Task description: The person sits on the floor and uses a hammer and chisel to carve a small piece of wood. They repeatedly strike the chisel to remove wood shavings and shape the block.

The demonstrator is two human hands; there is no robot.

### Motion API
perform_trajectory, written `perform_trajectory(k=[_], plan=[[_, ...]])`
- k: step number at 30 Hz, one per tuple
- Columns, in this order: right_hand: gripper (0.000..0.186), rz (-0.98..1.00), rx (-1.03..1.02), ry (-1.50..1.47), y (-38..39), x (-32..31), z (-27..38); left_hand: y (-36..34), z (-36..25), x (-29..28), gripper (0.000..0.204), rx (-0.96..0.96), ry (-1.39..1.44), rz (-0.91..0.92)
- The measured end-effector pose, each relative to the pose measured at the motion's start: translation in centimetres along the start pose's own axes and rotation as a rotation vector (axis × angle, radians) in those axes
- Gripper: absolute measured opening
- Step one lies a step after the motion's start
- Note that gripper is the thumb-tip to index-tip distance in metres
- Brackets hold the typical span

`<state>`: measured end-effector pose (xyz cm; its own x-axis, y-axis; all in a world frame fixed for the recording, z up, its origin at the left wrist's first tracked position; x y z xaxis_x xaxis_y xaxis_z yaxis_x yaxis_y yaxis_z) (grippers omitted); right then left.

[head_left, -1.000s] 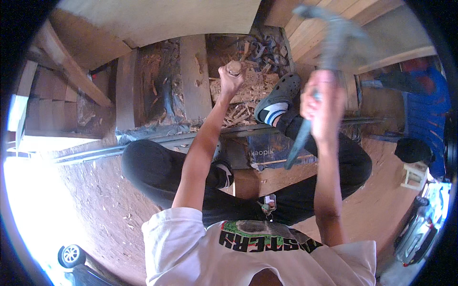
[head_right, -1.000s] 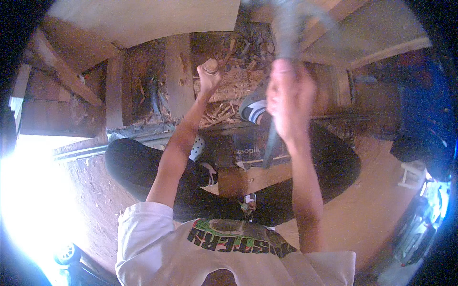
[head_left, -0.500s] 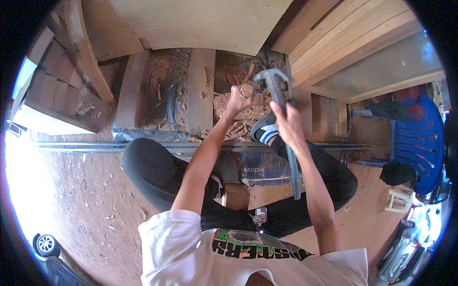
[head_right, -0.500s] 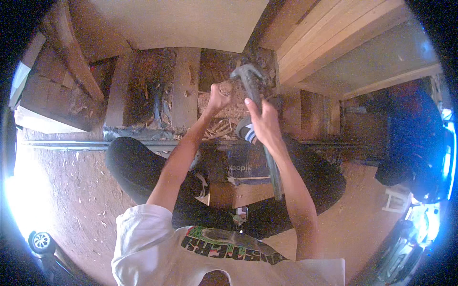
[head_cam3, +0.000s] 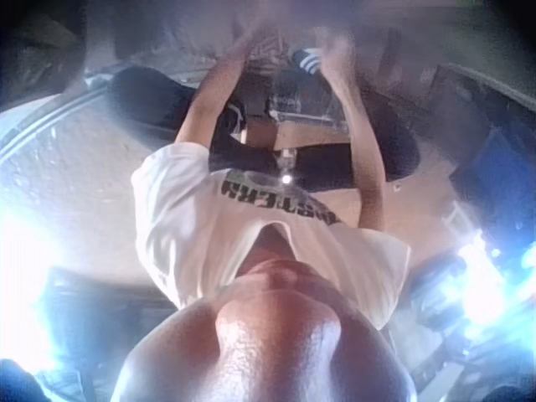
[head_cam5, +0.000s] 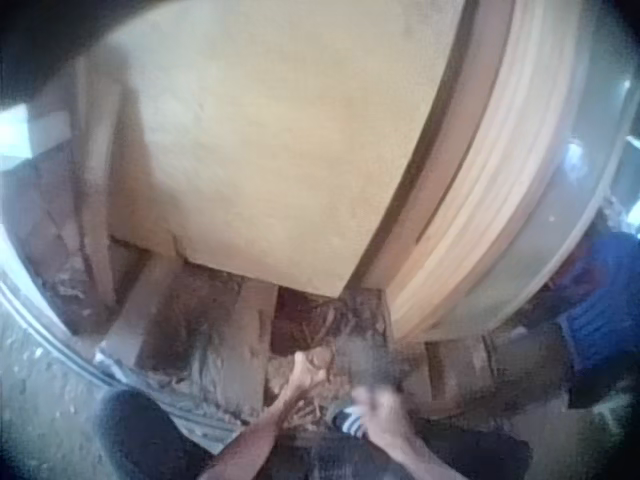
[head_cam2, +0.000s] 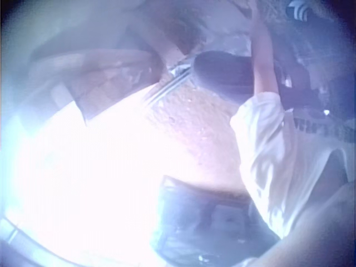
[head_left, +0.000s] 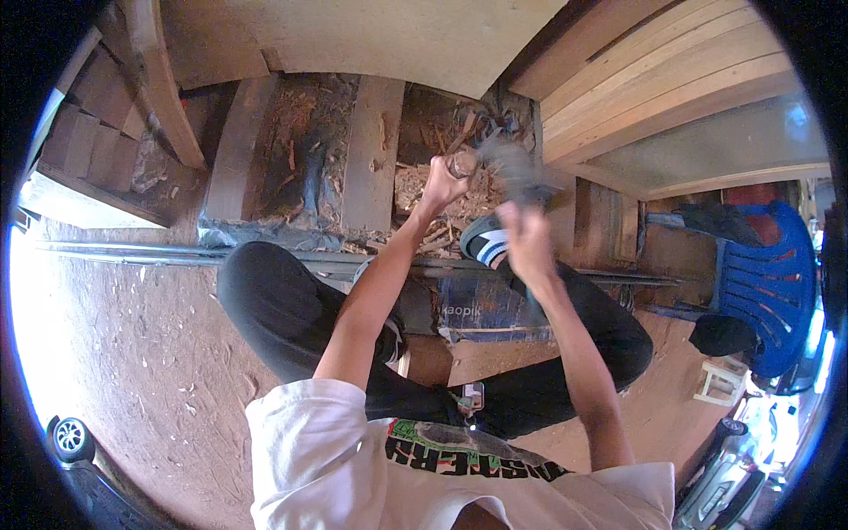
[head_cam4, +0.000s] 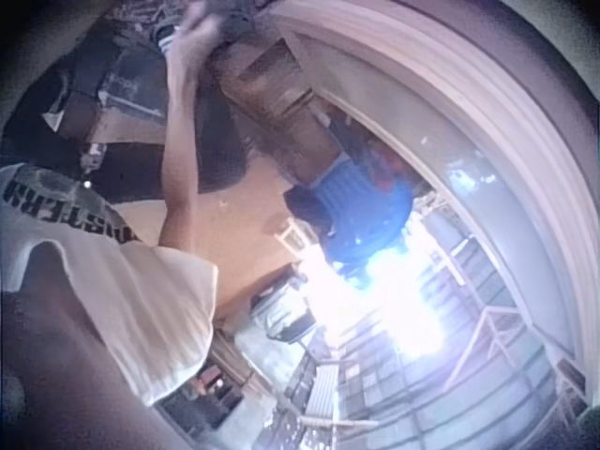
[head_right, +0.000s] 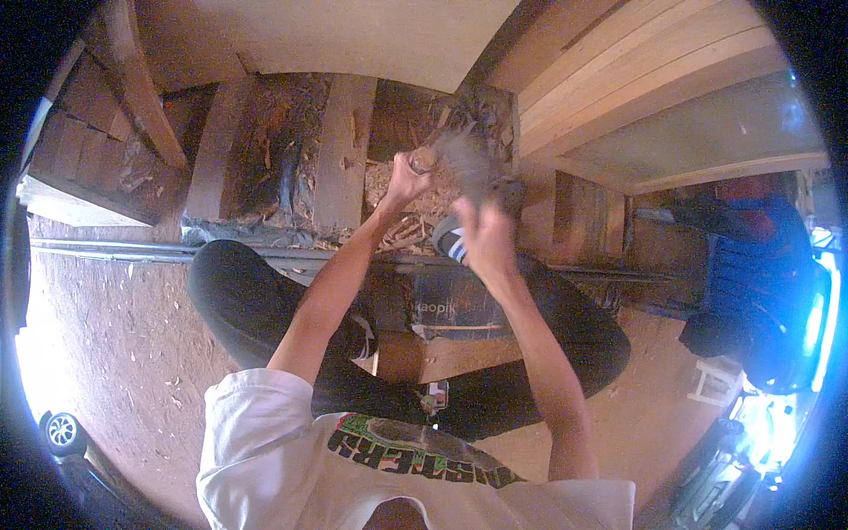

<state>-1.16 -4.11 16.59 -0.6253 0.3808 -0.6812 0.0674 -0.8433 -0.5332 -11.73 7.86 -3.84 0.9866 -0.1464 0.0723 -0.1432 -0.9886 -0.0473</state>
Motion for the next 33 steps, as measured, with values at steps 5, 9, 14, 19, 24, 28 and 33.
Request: perform_trajectory(k=[5, 9, 14, 19, 24, 28, 33], plan=[[0.040, 0.253, 0.692, -0.361, 3.2, -2.4, -3.9, 0.2, 0.6, 0.2, 0.016, 0.032, 0.035, -0.020], [0.028, -0.142, 0.439, -0.380, -2.8, -10.5, 2.3, 0.3, 0.1, 0.3, 0.013, -0.011, -0.094, 0.024], [0.030, -0.617, 0.008, -0.697, -5.0, -12.1, 4.4, 0.5, -1.0, -0.2, 0.013, 0.062, -0.020, 0.016], [0.042, 0.361, 0.014, 0.284, 1.7, 1.6, -1.1, 0.2, -1.0, -0.3, 0.015, 0.008, -0.128, -0.012], [0.040, 0.348, 0.438, -0.122, 2.8, -3.7, -1.1, 0.9, -0.8, -0.4, 0.017, -0.129, -0.109, 0.066], [0.024, -0.215, 0.308, -0.428, -3.5, -11.3, 4.6, 0.9, -1.7, -0.7, 0.018, -0.075, -0.180, 0.030], [0.034, -0.603, -0.013, -0.646, -4.8, -10.1, 4.6, 0.9, -1.9, -0.6, 0.022, -0.058, -0.158, 0.029]])
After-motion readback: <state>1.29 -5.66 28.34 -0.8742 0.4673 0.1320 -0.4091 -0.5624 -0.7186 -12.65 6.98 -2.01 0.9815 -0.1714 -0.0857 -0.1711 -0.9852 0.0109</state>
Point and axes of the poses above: each hand's wrist, its own y-axis away from the middle knuckle, its own x-axis out of the palm, z = x × y, the point moved 5 cm from there along -y, towards the middle knuckle, and after that the axes turned 10 degrees about -x, right-handed, at the moved point
